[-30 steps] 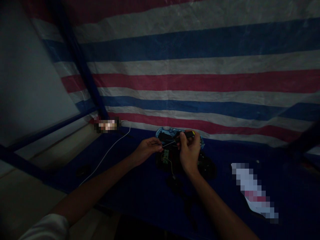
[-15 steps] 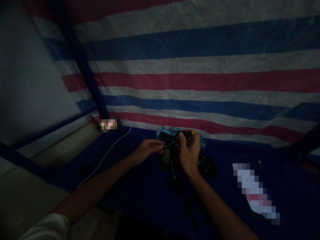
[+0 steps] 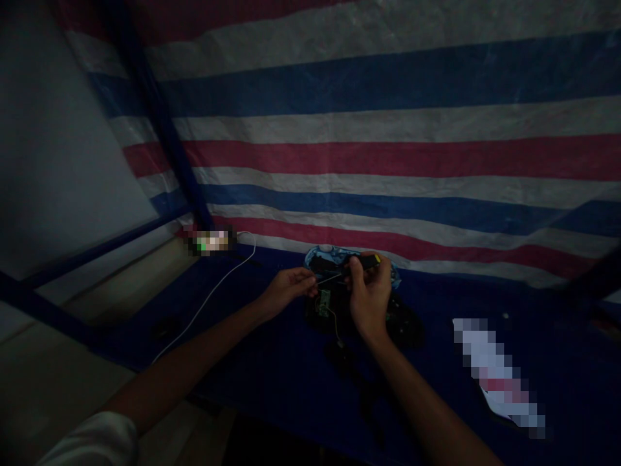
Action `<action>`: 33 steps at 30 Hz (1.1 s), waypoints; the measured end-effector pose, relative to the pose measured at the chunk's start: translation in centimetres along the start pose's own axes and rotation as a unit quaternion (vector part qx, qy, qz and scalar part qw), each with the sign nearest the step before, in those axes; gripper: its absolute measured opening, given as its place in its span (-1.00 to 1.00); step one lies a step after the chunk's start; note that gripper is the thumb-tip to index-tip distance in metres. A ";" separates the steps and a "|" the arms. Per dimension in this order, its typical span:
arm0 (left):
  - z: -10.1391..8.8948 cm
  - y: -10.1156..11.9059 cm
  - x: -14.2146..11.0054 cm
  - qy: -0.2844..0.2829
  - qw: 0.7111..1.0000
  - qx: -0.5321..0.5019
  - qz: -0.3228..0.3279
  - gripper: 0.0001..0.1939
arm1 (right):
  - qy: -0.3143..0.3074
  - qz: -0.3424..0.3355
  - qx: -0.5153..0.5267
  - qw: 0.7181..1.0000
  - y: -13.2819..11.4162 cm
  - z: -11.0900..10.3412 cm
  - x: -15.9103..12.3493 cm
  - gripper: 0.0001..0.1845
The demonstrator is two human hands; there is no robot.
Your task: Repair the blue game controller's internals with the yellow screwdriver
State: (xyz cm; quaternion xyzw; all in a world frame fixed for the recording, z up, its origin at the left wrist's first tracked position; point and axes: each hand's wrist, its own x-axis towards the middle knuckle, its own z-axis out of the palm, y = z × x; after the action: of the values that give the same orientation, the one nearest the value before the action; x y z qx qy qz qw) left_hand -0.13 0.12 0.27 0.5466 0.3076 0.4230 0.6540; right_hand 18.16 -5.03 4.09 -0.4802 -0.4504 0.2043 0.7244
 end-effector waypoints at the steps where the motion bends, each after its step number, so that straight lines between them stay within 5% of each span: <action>1: 0.0 0.0 0.1 0.012 1.000 -0.006 0.004 -0.51 | 0.002 -0.001 -0.001 1.000 0.0 0.0 0.0 -0.58; 33: 0.3 0.1 0.0 0.044 0.998 -0.047 0.008 -0.51 | 0.023 -0.020 0.013 0.999 0.2 0.0 0.0 -0.60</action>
State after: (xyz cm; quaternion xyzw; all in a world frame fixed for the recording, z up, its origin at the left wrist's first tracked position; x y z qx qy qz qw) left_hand 0.08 0.04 0.45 0.4985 0.3115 0.4657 0.6615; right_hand 18.22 -4.97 3.89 -0.4661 -0.4400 0.1847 0.7450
